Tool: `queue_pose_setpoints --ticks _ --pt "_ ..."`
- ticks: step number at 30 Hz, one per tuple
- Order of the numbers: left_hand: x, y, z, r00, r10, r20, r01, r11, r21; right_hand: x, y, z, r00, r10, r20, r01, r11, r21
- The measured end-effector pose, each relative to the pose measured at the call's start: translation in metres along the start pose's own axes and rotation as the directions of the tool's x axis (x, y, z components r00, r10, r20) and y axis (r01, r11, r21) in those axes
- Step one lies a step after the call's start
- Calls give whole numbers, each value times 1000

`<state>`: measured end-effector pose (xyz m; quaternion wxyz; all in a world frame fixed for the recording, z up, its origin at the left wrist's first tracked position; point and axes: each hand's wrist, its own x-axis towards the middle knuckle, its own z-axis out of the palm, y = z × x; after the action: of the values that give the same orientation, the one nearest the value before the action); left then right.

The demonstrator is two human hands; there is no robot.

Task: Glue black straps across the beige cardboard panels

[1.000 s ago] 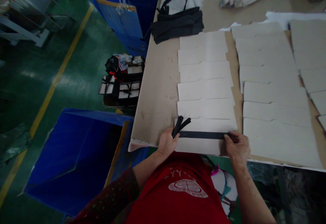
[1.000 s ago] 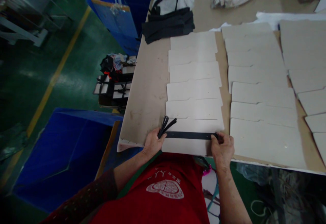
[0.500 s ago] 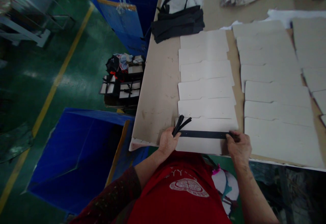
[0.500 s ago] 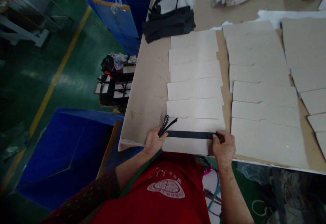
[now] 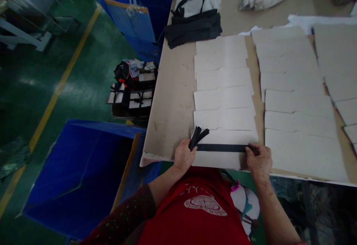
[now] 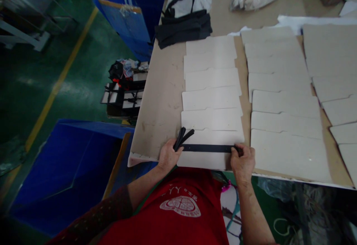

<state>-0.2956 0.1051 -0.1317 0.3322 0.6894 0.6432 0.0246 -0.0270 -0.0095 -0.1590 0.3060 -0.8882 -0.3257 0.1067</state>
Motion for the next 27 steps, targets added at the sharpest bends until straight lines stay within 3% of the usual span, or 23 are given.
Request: queue_pose_setpoints --ticks 4,12,21,27 --pt "-1 3 1 999 29 -20 -29 999 20 2 0 1 999 -9 49 9 1000 5" --pt "1 2 0 995 91 41 -94 993 72 8 3 -1 988 30 150 -31 999 8" --pt "5 10 2 997 67 25 -71 985 157 14 -2 -6 963 69 259 -71 997 -1" --pt "5 11 2 998 61 31 -66 974 215 13 -5 -4 960 66 272 -63 998 -21"
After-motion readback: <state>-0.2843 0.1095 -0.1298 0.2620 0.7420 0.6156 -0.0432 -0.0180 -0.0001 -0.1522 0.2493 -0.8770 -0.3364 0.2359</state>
